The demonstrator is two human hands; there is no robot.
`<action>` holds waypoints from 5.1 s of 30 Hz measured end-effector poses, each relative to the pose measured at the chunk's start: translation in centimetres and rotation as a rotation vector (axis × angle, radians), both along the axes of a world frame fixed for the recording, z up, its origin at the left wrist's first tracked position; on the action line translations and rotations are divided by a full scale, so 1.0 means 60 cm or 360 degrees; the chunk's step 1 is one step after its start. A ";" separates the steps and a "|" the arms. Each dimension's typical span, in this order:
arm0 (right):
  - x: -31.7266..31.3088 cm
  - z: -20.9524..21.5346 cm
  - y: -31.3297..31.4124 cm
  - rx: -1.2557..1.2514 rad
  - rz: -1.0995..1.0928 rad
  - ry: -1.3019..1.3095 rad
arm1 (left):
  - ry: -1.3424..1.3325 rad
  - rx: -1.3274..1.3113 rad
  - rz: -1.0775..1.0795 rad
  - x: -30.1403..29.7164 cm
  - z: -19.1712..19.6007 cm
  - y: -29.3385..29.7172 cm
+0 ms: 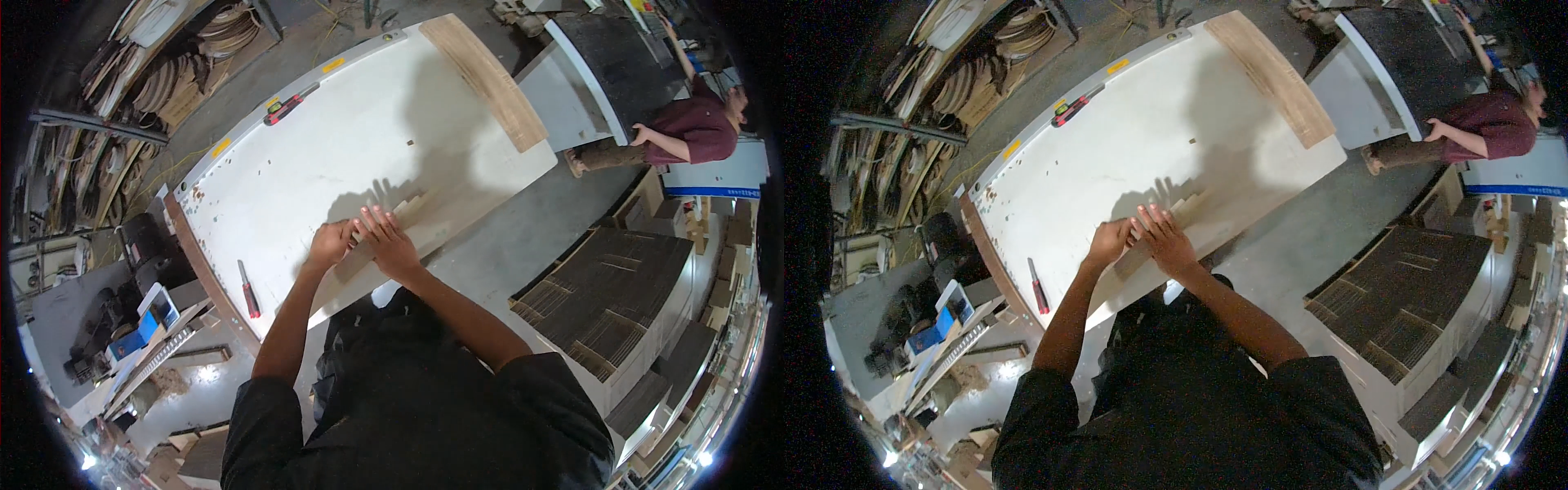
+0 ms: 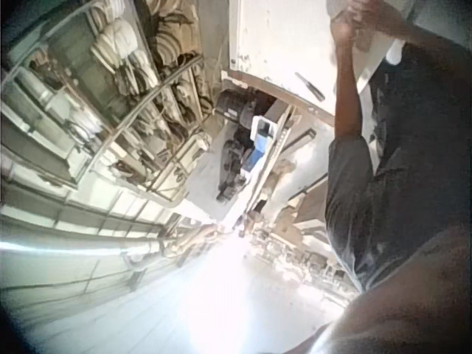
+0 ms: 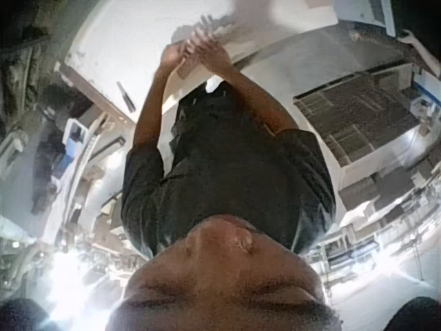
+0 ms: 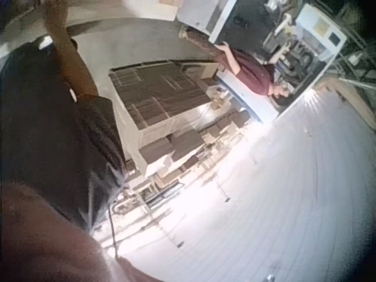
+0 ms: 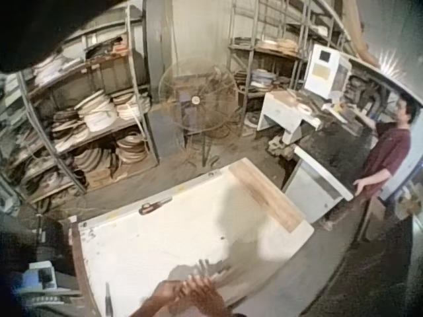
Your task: Operating wood processing machinery and manually filing/stacking finished wood panels.
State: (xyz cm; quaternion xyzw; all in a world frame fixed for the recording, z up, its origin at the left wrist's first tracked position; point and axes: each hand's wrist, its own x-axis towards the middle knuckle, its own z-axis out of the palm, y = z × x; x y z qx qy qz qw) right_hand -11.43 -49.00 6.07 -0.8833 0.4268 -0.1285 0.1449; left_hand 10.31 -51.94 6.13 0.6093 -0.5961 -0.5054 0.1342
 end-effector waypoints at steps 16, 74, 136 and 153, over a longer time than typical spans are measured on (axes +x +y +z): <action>0.044 0.029 -0.062 -0.0103 0.0414 0.0088 | -0.1610 0.0102 0.0766 0.606 0.069 0.310; -0.022 0.016 -0.071 -0.0151 0.0236 -0.0141 | -0.1030 -0.0366 0.0206 0.128 0.045 0.327; -0.260 -0.169 -0.151 0.1269 -0.0197 -0.1265 | 0.0766 -0.0827 0.2271 0.126 -0.099 0.490; -0.273 -0.099 -0.187 0.1038 -0.0176 -0.0819 | 0.0650 -0.0845 0.2057 0.117 -0.041 0.476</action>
